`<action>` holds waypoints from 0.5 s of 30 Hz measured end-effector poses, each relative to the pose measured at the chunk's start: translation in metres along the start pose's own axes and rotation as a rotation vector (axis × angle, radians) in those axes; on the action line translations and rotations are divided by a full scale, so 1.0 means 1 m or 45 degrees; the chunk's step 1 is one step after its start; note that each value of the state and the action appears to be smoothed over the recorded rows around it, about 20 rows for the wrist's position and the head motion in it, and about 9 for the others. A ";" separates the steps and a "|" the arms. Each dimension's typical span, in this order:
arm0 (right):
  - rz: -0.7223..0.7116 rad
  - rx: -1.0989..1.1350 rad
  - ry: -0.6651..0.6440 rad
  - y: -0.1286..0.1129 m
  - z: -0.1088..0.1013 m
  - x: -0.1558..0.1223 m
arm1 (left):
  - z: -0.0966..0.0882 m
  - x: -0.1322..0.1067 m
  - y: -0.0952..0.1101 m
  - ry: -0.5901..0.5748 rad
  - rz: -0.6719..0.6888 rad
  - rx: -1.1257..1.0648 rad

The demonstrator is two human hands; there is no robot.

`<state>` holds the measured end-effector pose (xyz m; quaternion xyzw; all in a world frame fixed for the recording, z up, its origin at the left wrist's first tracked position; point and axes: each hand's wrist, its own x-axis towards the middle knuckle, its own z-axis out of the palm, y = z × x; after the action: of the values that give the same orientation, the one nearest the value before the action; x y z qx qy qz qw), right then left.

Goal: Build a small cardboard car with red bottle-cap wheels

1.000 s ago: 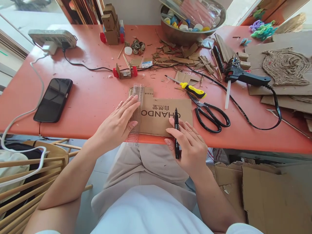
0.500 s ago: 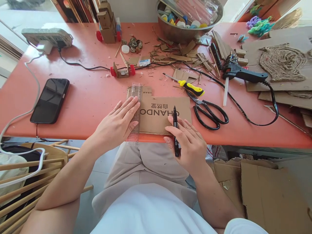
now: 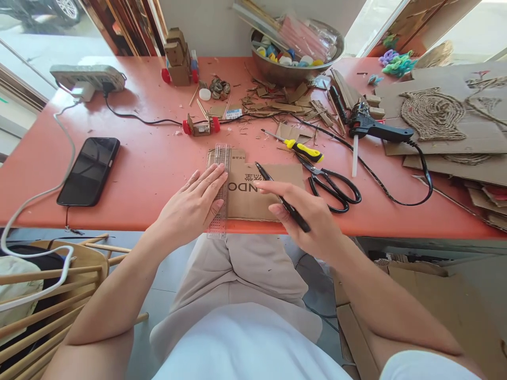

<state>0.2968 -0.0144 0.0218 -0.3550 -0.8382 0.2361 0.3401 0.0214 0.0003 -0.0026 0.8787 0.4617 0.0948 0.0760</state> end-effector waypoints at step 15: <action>0.357 0.839 0.239 0.049 0.037 0.111 | 0.000 -0.001 0.004 0.011 -0.028 -0.039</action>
<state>0.2333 0.0951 0.0104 -0.3577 -0.6255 0.5040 0.4761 0.0238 -0.0025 -0.0016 0.8719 0.4700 0.1049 0.0886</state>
